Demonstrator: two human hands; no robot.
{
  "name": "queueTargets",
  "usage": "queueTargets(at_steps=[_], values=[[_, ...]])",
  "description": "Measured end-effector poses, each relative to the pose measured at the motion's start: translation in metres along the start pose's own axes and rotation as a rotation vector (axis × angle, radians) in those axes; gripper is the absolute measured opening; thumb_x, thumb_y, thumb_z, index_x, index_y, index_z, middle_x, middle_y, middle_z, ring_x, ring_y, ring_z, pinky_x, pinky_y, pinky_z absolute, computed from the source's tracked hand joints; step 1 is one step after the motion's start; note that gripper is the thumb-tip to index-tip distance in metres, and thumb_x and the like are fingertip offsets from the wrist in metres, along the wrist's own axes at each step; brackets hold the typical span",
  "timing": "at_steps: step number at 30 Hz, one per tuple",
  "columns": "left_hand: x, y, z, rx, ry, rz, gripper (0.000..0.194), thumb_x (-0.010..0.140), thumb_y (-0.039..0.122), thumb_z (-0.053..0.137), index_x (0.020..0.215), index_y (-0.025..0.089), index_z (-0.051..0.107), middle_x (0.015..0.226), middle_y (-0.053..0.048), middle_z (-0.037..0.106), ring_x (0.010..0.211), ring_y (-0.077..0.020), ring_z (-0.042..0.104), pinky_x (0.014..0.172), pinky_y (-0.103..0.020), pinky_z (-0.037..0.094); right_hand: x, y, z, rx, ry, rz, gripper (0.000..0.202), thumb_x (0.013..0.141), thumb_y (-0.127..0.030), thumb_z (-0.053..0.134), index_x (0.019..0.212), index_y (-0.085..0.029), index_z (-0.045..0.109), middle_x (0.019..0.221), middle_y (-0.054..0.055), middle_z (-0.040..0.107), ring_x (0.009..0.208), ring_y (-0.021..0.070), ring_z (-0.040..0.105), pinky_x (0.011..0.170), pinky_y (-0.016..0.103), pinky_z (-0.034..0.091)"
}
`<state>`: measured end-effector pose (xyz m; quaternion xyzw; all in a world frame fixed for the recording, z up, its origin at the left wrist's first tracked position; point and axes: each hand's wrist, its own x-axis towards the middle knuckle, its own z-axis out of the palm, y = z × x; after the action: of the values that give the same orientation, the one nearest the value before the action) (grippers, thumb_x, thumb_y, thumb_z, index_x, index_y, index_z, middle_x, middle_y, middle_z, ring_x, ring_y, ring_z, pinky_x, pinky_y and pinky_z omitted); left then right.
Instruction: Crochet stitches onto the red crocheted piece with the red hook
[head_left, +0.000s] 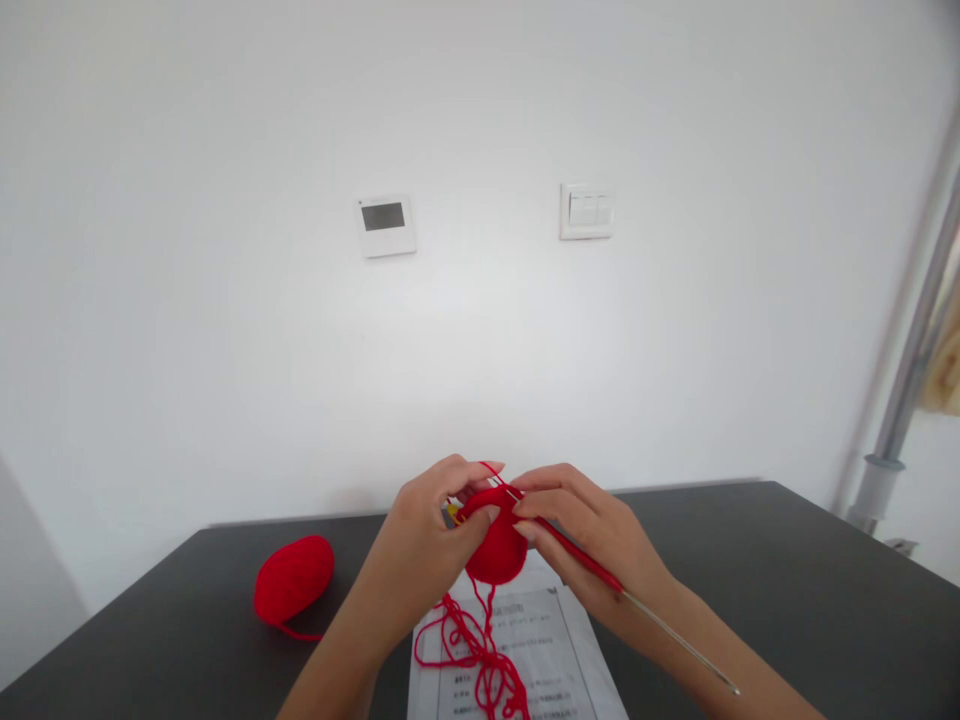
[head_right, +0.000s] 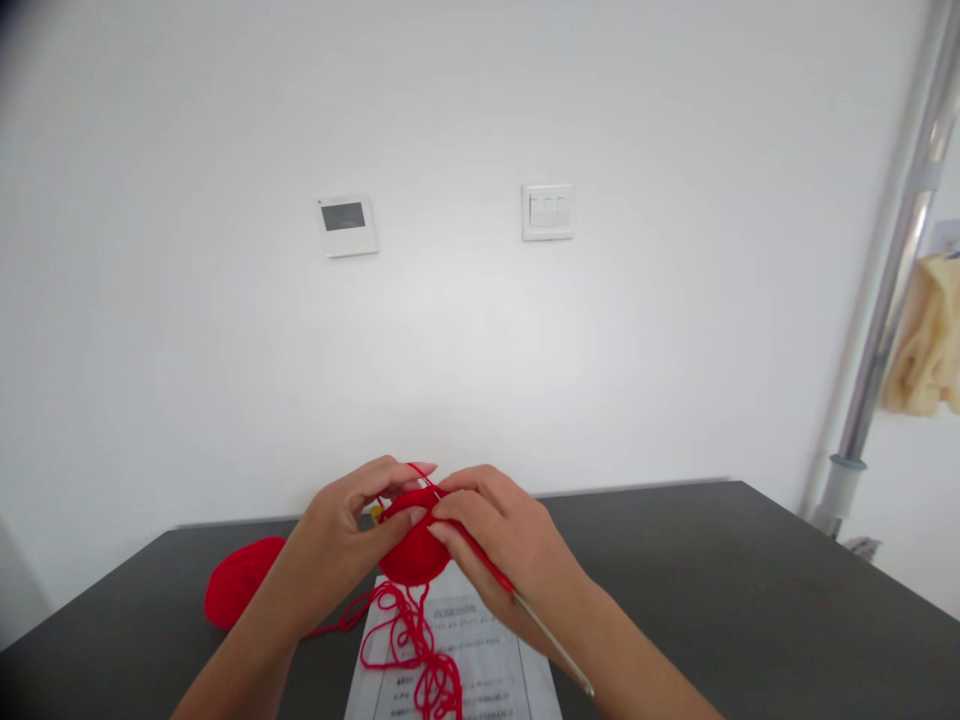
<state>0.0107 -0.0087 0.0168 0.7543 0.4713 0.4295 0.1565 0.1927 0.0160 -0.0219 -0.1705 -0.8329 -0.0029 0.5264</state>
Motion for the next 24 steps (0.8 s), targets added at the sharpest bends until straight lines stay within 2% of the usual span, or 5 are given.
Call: queueTargets(at_steps=[5, 11, 18, 24], values=[[-0.001, 0.001, -0.008, -0.060, 0.003, -0.040, 0.021, 0.077, 0.015, 0.062, 0.094, 0.021, 0.071, 0.092, -0.002, 0.070, 0.089, -0.0201, 0.063, 0.080, -0.028, 0.045, 0.001, 0.004, 0.000, -0.136, 0.041, -0.140, 0.012, 0.093, -0.017, 0.053, 0.100, -0.018, 0.062, 0.103, 0.012, 0.069, 0.090, 0.0174, 0.068, 0.075, 0.027, 0.058], [0.001, -0.001, -0.008, -0.142, 0.048, -0.102, 0.012, 0.076, 0.017, 0.063, 0.084, 0.020, 0.073, 0.089, -0.002, 0.069, 0.090, -0.0198, 0.062, 0.083, -0.029, 0.045, 0.000, 0.008, 0.000, -0.208, 0.020, -0.301, 0.013, 0.092, -0.015, 0.055, 0.103, -0.017, 0.062, 0.102, 0.012, 0.070, 0.090, 0.0173, 0.067, 0.074, 0.025, 0.057], [0.001, -0.013, -0.002, -0.562, 0.011, -0.241, 0.029, 0.071, 0.020, 0.072, 0.099, 0.018, 0.074, 0.074, 0.001, 0.063, 0.070, -0.0125, 0.057, 0.065, -0.023, 0.044, -0.005, 0.010, 0.002, -0.104, 0.026, -0.218, 0.021, 0.090, -0.012, 0.058, 0.109, -0.021, 0.061, 0.105, 0.008, 0.069, 0.093, 0.0162, 0.069, 0.077, 0.022, 0.057], [0.005, -0.013, 0.007, -0.902, -0.068, -0.307, 0.031, 0.064, 0.021, 0.079, 0.094, 0.015, 0.076, 0.064, 0.003, 0.060, 0.055, -0.0055, 0.052, 0.055, -0.018, 0.040, -0.003, 0.006, 0.000, -0.028, 0.082, -0.214, 0.021, 0.090, -0.012, 0.058, 0.109, -0.020, 0.060, 0.102, 0.008, 0.071, 0.090, 0.0166, 0.069, 0.078, 0.024, 0.058]])
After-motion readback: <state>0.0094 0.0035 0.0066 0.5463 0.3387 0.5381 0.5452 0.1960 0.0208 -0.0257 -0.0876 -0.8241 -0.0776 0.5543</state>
